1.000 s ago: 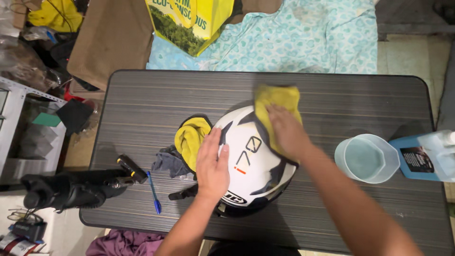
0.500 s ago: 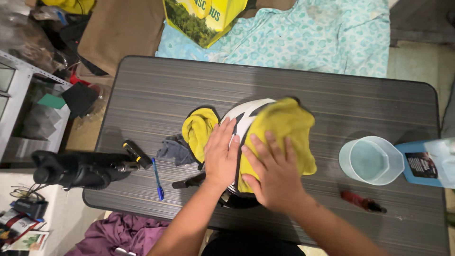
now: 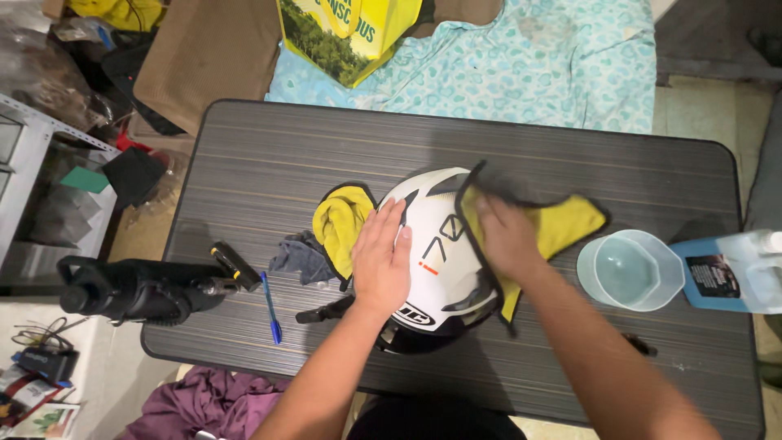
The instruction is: The person cleans a black and white motorcycle helmet placed on a table. They spray a liquid from a small bottle onto the helmet and wipe it with a yellow cloth, rotating the helmet to clean different sides.
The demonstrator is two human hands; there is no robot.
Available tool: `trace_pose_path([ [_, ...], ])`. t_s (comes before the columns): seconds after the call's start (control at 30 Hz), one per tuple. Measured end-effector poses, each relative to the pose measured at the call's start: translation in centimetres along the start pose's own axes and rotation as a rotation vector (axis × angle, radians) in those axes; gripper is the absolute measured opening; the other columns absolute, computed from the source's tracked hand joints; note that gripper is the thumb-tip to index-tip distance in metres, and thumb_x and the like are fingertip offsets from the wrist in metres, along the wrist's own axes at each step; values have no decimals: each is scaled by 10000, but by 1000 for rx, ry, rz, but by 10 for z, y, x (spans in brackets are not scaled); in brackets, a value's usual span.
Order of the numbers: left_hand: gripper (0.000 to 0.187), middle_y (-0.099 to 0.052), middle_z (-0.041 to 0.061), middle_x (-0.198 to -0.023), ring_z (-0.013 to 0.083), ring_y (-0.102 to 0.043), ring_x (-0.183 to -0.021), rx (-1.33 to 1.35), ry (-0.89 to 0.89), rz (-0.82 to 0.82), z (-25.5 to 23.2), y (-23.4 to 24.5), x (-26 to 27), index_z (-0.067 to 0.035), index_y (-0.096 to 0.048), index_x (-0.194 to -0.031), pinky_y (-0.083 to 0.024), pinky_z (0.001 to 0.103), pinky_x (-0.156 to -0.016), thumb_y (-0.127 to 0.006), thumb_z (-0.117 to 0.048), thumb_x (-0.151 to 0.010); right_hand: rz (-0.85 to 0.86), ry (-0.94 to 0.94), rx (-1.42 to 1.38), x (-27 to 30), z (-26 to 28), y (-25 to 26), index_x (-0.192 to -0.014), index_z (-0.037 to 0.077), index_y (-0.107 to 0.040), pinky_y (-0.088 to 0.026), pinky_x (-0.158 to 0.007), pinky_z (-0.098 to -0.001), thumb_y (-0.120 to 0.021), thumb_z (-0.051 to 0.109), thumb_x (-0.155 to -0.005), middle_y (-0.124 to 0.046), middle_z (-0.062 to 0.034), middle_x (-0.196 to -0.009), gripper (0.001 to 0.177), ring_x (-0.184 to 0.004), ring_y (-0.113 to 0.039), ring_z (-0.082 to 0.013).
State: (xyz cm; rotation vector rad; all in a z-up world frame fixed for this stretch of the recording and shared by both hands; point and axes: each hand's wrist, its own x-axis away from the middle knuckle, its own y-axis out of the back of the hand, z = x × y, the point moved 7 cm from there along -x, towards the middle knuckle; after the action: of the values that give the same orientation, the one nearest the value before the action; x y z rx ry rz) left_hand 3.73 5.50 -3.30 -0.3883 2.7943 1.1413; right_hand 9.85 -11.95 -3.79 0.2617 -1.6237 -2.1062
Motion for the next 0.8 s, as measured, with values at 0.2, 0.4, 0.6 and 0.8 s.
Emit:
trace_pose_path([
  [0.2, 451, -543, 123, -1523, 404, -447, -1425, 23, -28, 4, -2, 0, -1, -127, -574, -1446, -321, 471, -1184, -483, -294, -1038, -178, 220, 124, 66, 74, -2, -1331, 71, -602, -242, -1171, -568, -625, 300, -854, -463, -177, -1527, 529, -1455, -364, -411],
  [0.4, 448, -546, 133, -1524, 399, -444, -1440, 42, -20, -1, -2, 2, -1, -118, -577, -1441, -302, 473, -1189, -467, -283, -1039, -255, -84, -547, -13, -48, -8, -1472, -1, -461, -267, -1198, -458, -415, 217, -1044, -438, -205, -1565, 482, -1449, -389, -377],
  [0.6, 474, -542, 139, -1531, 399, -437, -1451, 74, -37, -15, 3, 2, -2, -118, -569, -1462, -290, 463, -1214, -374, -299, -1071, -68, 157, 523, 35, 47, -24, -1228, 146, -655, -277, -1176, -540, -620, 414, -698, -451, -173, -1577, 595, -1450, -396, -435],
  [0.8, 504, -555, 151, -1526, 409, -443, -1446, 118, -17, -23, 8, -2, 3, -101, -559, -1471, -293, 464, -1215, -310, -300, -1080, -184, 106, -14, -21, -3, 7, -1300, 39, -641, -426, -1053, -493, -556, 217, -988, -579, -223, -1373, 369, -1249, -552, -394],
])
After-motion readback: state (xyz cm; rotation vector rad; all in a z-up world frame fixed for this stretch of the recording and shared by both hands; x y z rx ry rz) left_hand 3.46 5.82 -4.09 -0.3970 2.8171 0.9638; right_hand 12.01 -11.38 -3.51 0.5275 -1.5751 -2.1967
